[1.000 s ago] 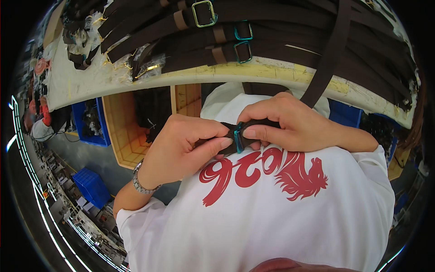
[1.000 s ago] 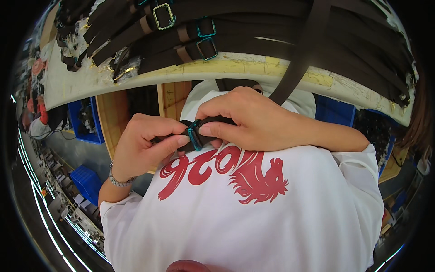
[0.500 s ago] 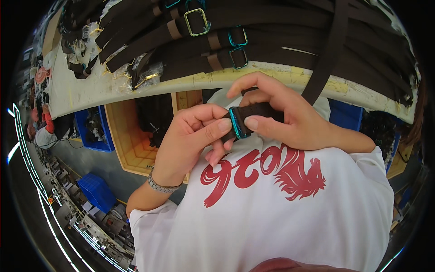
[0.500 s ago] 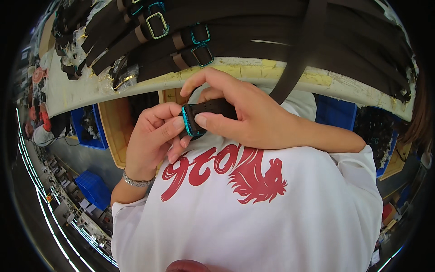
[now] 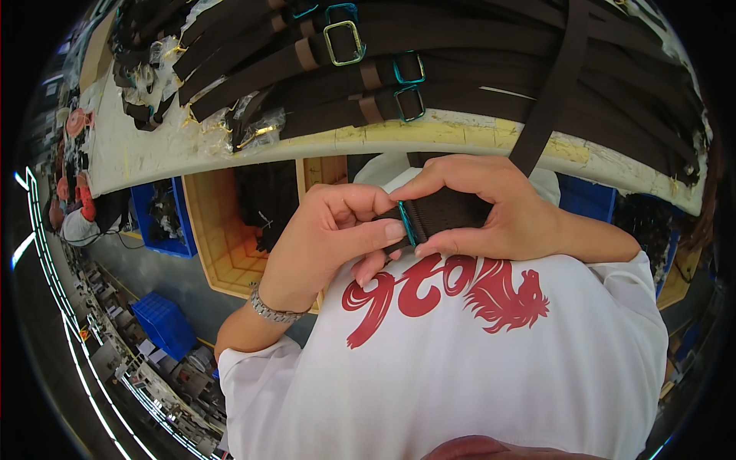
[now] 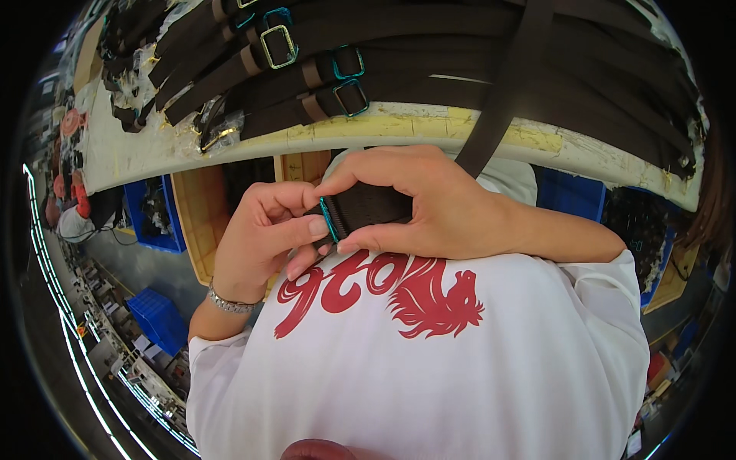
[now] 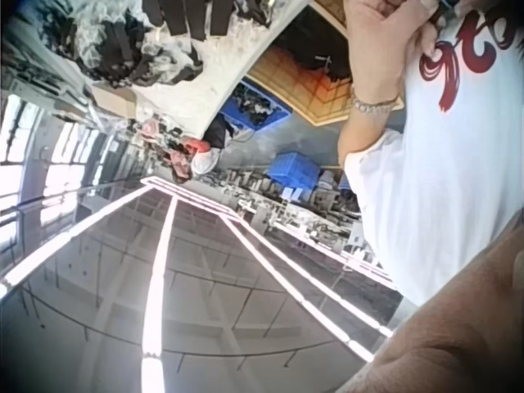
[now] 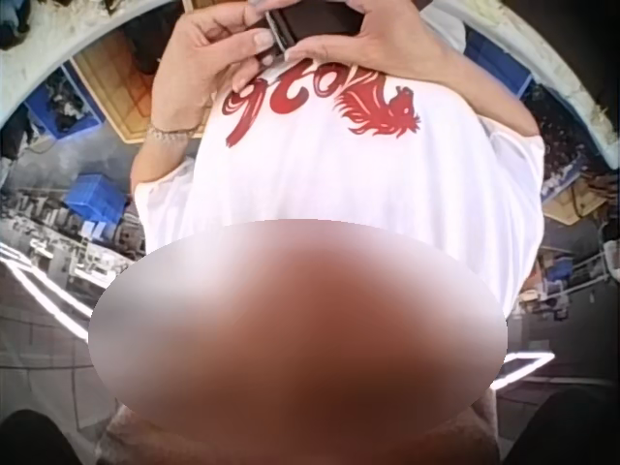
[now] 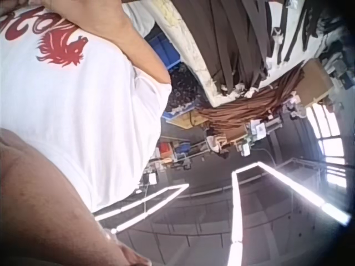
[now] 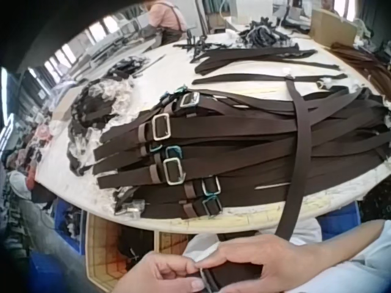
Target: The person assembles brown fabric belts by threading the strap through metal buckles and plastic adjusters. They repeatedly pick up belts from a pile, thread the strap through the hardware, and place the finished belts back on the table.
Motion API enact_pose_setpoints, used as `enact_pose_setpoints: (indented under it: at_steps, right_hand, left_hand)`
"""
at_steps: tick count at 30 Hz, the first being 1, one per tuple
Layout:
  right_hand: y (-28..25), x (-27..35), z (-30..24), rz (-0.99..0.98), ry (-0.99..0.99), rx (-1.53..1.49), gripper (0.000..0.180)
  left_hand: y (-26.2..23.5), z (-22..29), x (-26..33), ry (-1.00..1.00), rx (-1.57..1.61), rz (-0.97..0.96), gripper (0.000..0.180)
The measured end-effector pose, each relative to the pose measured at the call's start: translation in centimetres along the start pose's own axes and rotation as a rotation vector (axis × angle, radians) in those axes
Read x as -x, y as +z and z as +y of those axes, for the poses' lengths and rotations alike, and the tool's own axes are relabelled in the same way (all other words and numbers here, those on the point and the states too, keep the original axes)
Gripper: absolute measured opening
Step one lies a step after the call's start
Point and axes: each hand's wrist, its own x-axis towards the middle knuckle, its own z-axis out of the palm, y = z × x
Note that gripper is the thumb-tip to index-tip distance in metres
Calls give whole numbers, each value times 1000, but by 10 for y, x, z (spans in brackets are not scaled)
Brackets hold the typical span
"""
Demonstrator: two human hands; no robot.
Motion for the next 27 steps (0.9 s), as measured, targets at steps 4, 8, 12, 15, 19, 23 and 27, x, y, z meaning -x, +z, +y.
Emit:
enact_pose_setpoints:
  at_steps: [4,8,12,15,19,23,27]
  right_hand:
    - [-1,3,-1,25,-10,-54,47]
    - [-4,5,-4,14,-7,12,48]
    - [-4,7,-3,9,-80,-42,49]
    - [-3,8,3,69,-89,-13,56]
    - [0,10,3,86,-14,-58,58]
    - [4,10,5,138,14,-105,58]
    - [0,9,8,102,-61,-22,56]
  left_hand:
    - [7,-6,-4,2,189,-39,11]
    - [20,-9,3,385,-416,172,9]
    - [23,12,9,86,-140,70,7]
    - [15,-2,-7,24,286,-69,7]
    - [10,-11,-14,96,168,-80,13]
    - [10,-2,-5,212,-187,32,15]
    - [10,-5,-6,305,-306,70,17]
